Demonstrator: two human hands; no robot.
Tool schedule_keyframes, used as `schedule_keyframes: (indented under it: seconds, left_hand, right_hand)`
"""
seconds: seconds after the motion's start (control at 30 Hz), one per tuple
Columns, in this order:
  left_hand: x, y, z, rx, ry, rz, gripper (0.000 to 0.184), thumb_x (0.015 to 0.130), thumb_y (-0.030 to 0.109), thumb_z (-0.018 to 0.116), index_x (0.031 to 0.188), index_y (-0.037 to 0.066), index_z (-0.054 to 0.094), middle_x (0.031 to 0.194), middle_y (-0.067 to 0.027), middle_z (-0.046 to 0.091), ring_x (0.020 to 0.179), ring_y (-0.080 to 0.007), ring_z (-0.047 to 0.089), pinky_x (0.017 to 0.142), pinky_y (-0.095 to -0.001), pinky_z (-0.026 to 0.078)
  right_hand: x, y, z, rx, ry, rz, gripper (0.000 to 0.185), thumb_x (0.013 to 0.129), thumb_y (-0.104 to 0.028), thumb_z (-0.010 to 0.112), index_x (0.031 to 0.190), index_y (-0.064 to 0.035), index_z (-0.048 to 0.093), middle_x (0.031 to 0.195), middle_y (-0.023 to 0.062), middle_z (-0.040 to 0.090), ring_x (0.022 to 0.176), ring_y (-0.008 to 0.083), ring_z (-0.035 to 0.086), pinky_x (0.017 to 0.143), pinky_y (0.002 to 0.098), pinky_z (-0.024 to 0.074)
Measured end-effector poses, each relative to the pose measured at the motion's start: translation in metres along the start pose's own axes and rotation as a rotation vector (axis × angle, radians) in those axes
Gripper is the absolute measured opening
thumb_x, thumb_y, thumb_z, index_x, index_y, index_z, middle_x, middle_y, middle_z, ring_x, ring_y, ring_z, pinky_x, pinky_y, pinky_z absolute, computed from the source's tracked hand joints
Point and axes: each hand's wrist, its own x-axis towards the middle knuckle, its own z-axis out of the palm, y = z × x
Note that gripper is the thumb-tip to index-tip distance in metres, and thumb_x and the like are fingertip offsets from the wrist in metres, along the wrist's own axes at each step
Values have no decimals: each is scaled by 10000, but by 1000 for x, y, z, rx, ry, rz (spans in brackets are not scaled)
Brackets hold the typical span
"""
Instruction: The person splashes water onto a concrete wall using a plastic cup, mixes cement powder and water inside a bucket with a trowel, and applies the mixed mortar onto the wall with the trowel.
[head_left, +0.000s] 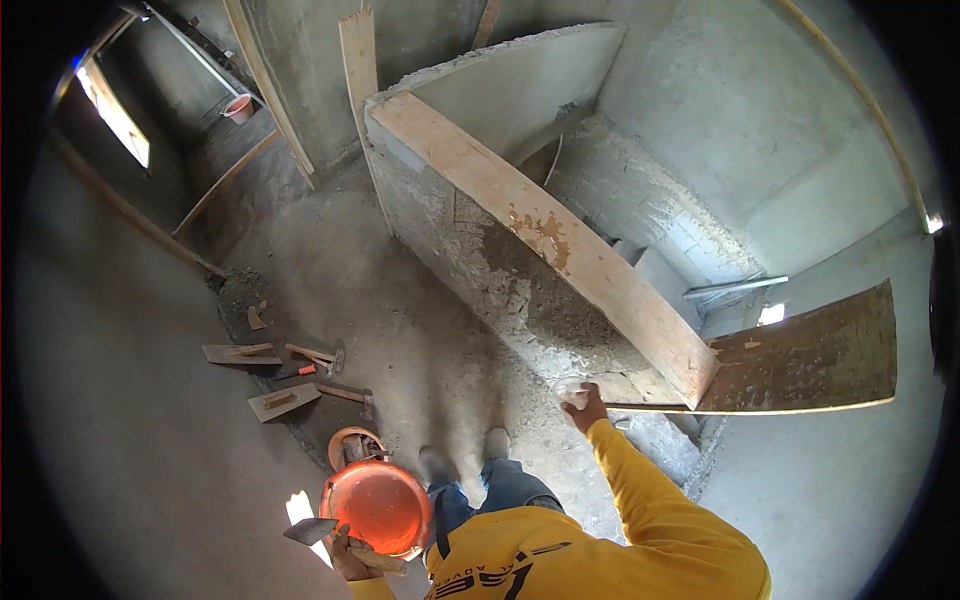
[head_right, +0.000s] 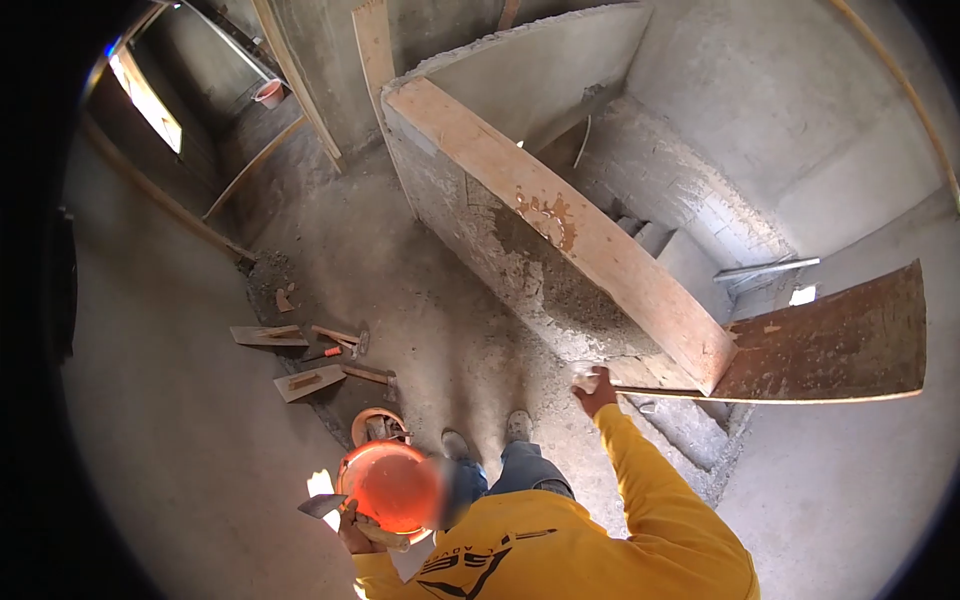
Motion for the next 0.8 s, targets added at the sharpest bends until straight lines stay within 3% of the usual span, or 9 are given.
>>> schedule_keyframes:
  seconds: [0.07, 0.13, 0.2, 0.3, 0.43, 0.5, 0.57, 0.63, 0.8]
  left_hand:
    - [-3, -5, -2, 11, 12, 1, 64, 956, 107, 561, 943, 54, 594, 605, 23, 500, 452, -92, 468, 405, -241, 417]
    - [-9, -12, -1, 33, 2, 15, 119, 960, 130, 554, 985, 27, 607, 612, 9, 505, 471, -104, 484, 419, -255, 435]
    - [-15, -19, -1, 58, -38, 55, 168, 957, 156, 552, 1008, 8, 615, 623, -4, 509, 487, -116, 492, 433, -267, 446]
    - [-28, -25, 17, 41, -55, 74, 256, 920, 189, 555, 998, -33, 656, 618, -27, 511, 495, -144, 503, 455, -281, 454]
    - [-41, -36, 45, 16, -75, 22, 319, 900, 202, 559, 1036, -59, 681, 605, -39, 508, 494, -161, 510, 467, -298, 464]
    - [-41, -44, 61, 77, -131, 31, 336, 897, 201, 560, 1068, -62, 677, 608, -41, 510, 495, -166, 512, 472, -306, 467]
    - [-51, -47, 86, 95, -223, 10, 355, 889, 189, 559, 1109, -68, 668, 608, -44, 511, 498, -173, 521, 483, -314, 471]
    - [-59, -47, 114, 184, -288, -16, 355, 891, 187, 558, 1118, -65, 663, 613, -46, 515, 500, -177, 528, 485, -312, 472]
    - [-75, -52, 168, 210, -426, -65, 258, 946, 124, 511, 1097, -25, 659, 643, -28, 533, 492, -139, 519, 451, -279, 473]
  right_hand:
    - [44, 2, 45, -192, -9, -182, 803, 777, -394, 869, 1363, -61, 433, 1161, 219, 647, 1132, 347, 633, 980, 410, 499]
    - [110, -30, 93, -566, -37, -543, 799, 787, -459, 841, 1343, -25, 465, 1195, 234, 642, 1128, 367, 635, 977, 425, 501]
    - [134, -138, 86, 81, -69, -188, 811, 808, -506, 803, 1345, 10, 485, 1228, 264, 633, 1148, 391, 624, 996, 444, 494]
    - [175, -258, 66, 116, 70, -165, 828, 824, -531, 779, 1324, 62, 491, 1226, 292, 627, 1158, 403, 623, 1003, 436, 490]
    - [191, -259, 65, 222, 306, -248, 843, 823, -546, 778, 1298, 82, 477, 1147, 268, 646, 1082, 404, 644, 968, 430, 501]
    - [166, -245, 43, 155, 204, -204, 810, 840, -472, 793, 1338, 75, 462, 1144, 243, 650, 1066, 351, 651, 958, 418, 507]
    - [132, -219, 35, 486, 49, -266, 745, 851, -346, 812, 1368, 52, 451, 1170, 216, 648, 1091, 280, 646, 961, 392, 506]
    - [94, -191, 33, 354, 12, -397, 692, 846, -251, 820, 1374, 20, 465, 1185, 180, 648, 1096, 224, 638, 953, 378, 509]
    - [-17, -187, 48, 112, -441, -520, 634, 849, -235, 805, 1363, -21, 504, 1208, 145, 652, 1098, 266, 646, 950, 392, 517]
